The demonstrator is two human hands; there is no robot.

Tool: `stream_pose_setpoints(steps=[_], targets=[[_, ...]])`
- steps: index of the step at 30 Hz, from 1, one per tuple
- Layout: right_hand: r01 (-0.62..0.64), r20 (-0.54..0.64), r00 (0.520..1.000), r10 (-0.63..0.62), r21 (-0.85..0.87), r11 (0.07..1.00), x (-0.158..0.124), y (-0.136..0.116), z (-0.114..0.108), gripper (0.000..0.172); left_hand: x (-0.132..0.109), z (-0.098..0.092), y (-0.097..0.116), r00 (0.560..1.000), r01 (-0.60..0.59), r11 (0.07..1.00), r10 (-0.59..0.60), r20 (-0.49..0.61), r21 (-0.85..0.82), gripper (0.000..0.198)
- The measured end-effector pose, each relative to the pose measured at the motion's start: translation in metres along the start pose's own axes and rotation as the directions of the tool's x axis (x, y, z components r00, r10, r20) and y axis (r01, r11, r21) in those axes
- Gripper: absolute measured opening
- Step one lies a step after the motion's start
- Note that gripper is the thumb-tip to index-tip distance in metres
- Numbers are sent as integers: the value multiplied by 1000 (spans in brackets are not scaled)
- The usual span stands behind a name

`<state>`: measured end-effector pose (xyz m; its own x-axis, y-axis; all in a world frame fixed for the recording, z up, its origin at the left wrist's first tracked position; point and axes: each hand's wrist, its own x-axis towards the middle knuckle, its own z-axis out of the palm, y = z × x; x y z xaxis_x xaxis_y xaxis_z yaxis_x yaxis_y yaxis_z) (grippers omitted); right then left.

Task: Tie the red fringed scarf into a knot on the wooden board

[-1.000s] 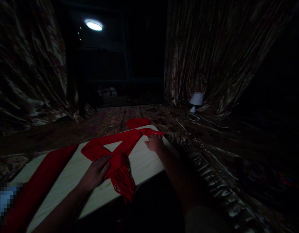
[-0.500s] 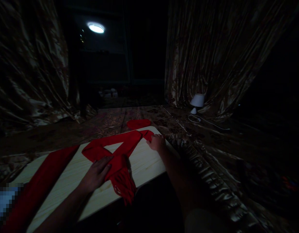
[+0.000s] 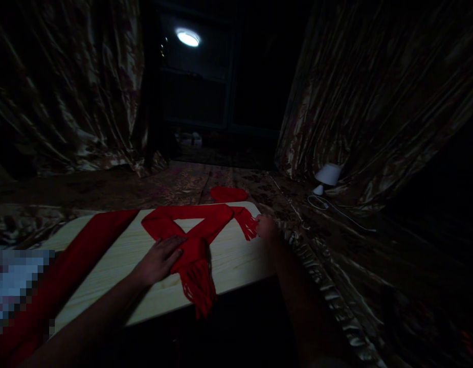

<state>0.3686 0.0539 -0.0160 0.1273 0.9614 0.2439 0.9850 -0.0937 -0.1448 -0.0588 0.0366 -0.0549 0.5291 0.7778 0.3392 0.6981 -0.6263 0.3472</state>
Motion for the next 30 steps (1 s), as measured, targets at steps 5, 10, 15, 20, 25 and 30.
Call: stream_pose_setpoints(steps=[5, 10, 15, 20, 25, 30], targets=[[-19, 67, 997, 25, -78, 997, -7, -1, 1, 29, 0, 0, 1, 1000, 8, 1000, -8, -2, -16, 54], [205, 45, 977, -207, 50, 978, -8, -3, 9, 52, 0, -1, 2, 1000, 8, 1000, -8, -2, -12, 53], [207, 51, 976, -214, 112, 972, -4, -1, 12, 44, 0, -1, 2, 1000, -14, 1000, 14, -5, -8, 52], [206, 80, 973, -217, 120, 971, -3, -1, 17, 54, 0, -1, 2, 1000, 13, 1000, -12, 12, -16, 54], [201, 97, 972, -213, 119, 972, -5, -2, 11, 44, 0, -1, 2, 1000, 5, 1000, -5, 5, -12, 54], [167, 77, 982, -174, 90, 982, -7, 0, 6, 45, 0, 1, 1, 1000, 11, 1000, -11, -3, -9, 54]])
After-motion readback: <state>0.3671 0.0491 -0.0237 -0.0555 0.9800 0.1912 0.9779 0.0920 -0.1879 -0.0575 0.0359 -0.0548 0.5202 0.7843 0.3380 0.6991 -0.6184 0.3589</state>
